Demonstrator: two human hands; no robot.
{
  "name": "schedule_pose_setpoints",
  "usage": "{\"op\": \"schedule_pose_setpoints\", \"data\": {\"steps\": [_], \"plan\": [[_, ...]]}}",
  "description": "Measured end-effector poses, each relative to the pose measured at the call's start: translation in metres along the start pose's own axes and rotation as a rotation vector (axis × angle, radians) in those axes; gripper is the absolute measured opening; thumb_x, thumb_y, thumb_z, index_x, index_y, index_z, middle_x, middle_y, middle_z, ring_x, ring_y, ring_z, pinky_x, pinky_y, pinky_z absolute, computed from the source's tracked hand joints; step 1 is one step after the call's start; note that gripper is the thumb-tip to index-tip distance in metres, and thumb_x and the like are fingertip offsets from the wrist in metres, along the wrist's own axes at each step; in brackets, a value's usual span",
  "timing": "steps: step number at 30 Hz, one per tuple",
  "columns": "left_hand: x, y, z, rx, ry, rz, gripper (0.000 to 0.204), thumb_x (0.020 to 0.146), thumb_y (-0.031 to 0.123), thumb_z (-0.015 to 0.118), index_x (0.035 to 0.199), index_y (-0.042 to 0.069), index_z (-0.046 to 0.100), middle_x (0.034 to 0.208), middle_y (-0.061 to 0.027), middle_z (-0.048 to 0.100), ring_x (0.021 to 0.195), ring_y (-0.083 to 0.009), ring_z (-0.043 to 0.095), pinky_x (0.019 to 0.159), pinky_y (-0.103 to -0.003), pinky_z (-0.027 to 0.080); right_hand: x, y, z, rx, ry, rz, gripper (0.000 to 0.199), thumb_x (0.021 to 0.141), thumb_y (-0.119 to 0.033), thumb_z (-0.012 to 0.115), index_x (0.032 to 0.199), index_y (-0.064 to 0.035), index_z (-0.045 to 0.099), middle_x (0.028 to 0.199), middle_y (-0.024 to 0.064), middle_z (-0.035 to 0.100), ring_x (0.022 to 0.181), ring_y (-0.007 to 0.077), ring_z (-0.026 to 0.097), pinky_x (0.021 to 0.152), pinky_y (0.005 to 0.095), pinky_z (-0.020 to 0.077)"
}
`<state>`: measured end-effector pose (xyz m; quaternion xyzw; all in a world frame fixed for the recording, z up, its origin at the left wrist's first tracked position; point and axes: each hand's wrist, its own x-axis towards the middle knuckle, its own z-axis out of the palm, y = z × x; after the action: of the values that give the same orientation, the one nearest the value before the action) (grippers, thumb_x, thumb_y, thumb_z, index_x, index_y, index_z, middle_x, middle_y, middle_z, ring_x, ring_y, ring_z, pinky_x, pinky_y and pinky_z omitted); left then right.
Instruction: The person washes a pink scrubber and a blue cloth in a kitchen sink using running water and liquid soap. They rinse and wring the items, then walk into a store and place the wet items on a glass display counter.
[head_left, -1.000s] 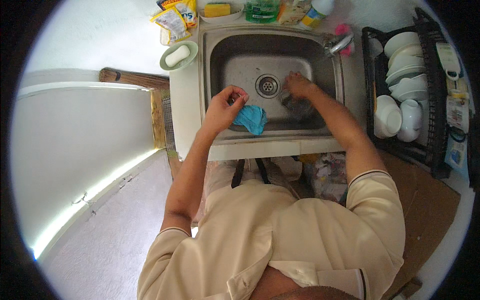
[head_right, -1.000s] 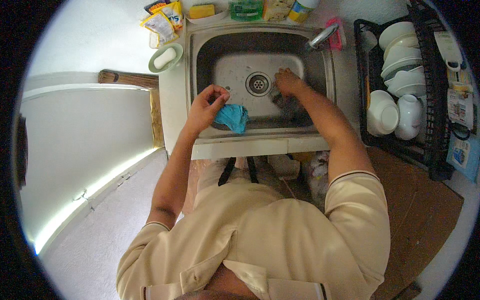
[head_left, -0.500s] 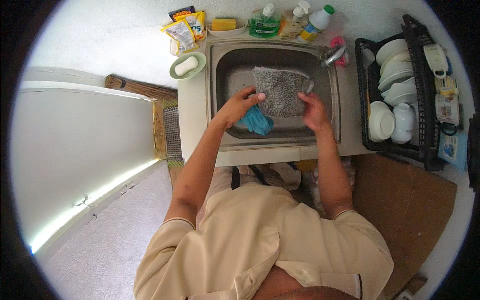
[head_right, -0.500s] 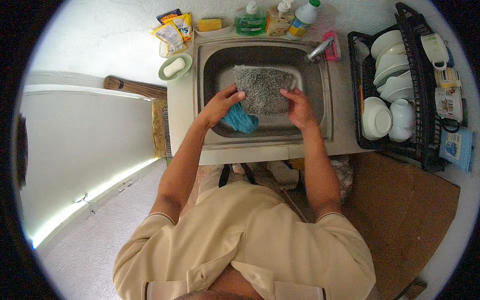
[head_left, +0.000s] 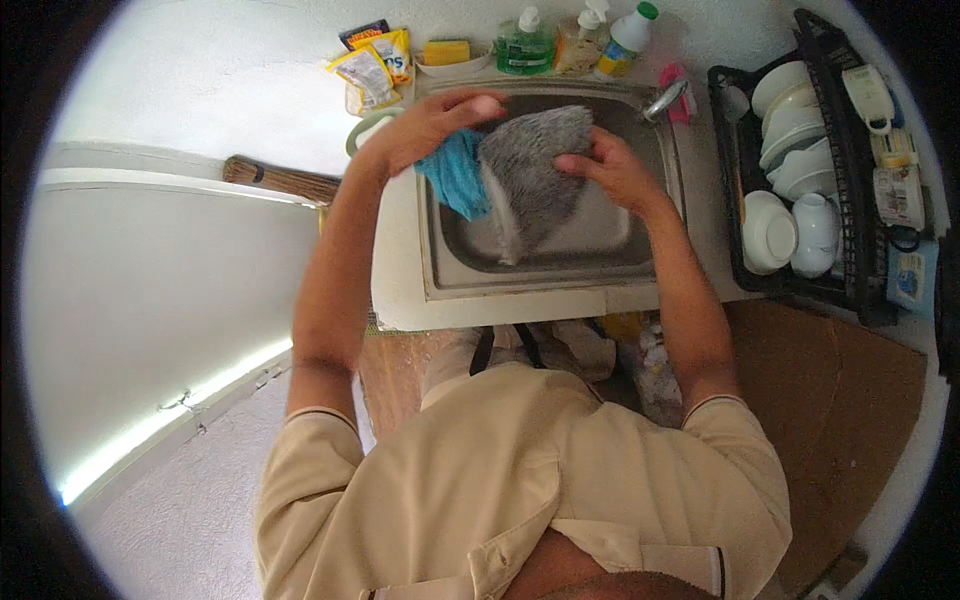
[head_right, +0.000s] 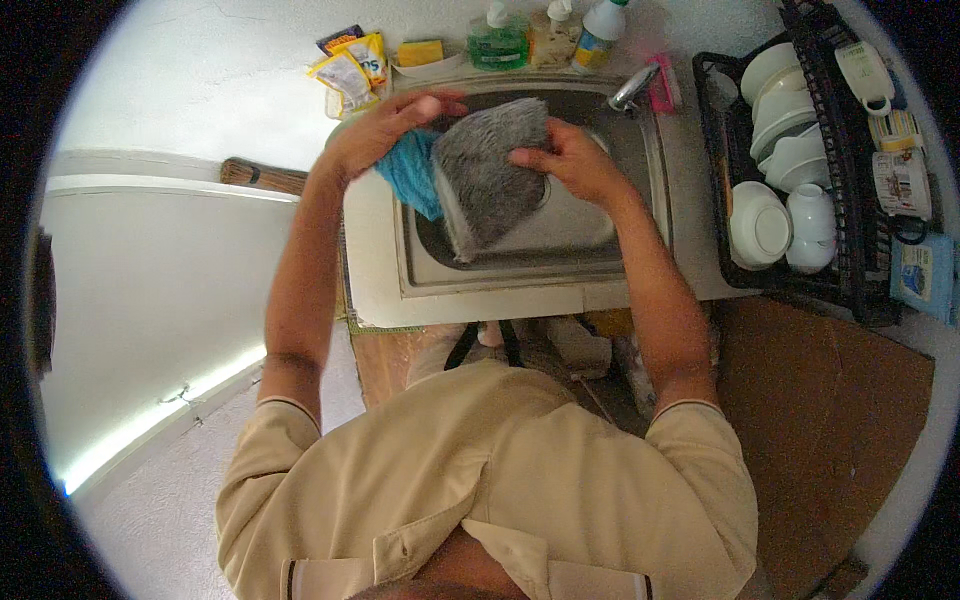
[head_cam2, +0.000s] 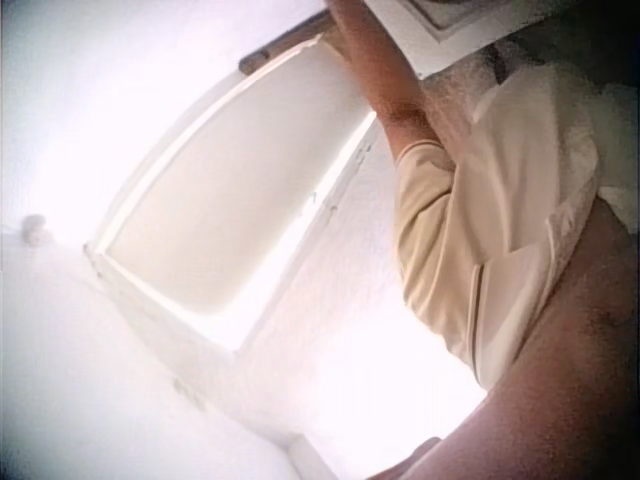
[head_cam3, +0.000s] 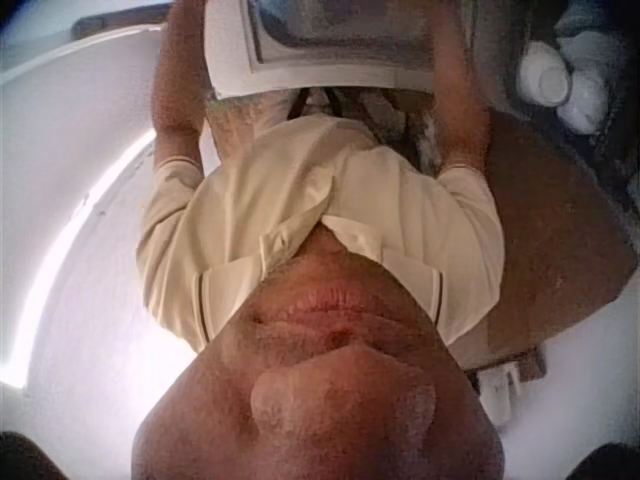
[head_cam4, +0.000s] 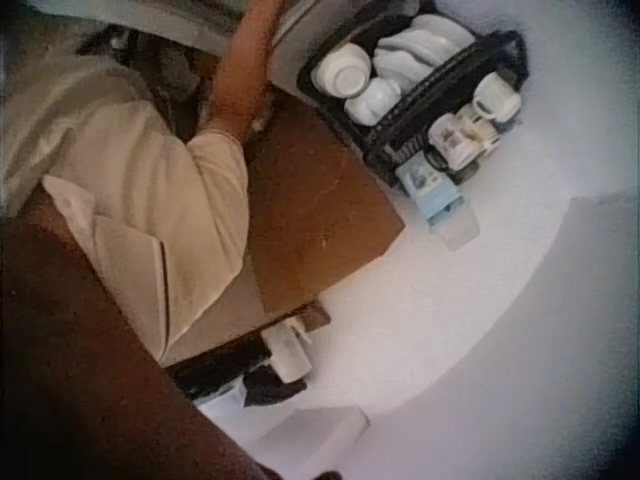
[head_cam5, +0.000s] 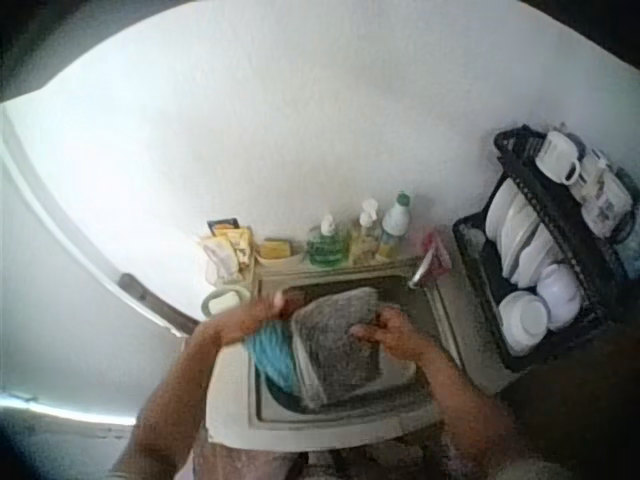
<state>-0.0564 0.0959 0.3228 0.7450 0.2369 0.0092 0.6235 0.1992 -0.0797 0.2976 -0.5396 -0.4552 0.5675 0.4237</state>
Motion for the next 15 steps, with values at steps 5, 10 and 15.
{"op": "schedule_pose_setpoints", "data": {"steps": [5,10,15], "plan": [[-0.010,-0.055,0.070,-0.324,0.087,-0.152,0.091,0.099,0.072,0.048,0.146,-0.006,0.051,0.140,-0.0182,0.060,0.131,-0.0269,0.056,0.113,-0.037,0.040,-0.013,0.015,0.017,0.055,0.285,-0.074,0.048,0.101,-0.028,0.069,0.140,-0.0038,0.055,0.131,0.0073,0.066,0.122,0.0184,0.060,0.110,0.0351,0.0444],[0.001,-0.031,0.097,-0.543,0.204,-0.166,0.065,0.101,0.052,0.062,0.135,-0.004,0.058,0.131,-0.0123,0.065,0.120,-0.0209,0.061,0.107,-0.033,0.045,-0.028,0.024,0.022,0.302,0.281,0.017,0.049,0.101,-0.026,0.067,0.144,-0.0066,0.054,0.136,0.0089,0.062,0.128,0.0215,0.057,0.112,0.0381,0.0419],[0.000,-0.034,0.094,-0.613,0.194,0.132,0.032,0.101,0.021,0.062,0.130,0.006,0.062,0.127,-0.0063,0.066,0.120,-0.0187,0.060,0.109,-0.034,0.043,-0.037,0.061,-0.004,0.252,0.163,-0.056,0.045,0.099,-0.021,0.067,0.139,-0.0043,0.058,0.140,0.0104,0.059,0.126,0.0193,0.058,0.109,0.0354,0.0438]]}}
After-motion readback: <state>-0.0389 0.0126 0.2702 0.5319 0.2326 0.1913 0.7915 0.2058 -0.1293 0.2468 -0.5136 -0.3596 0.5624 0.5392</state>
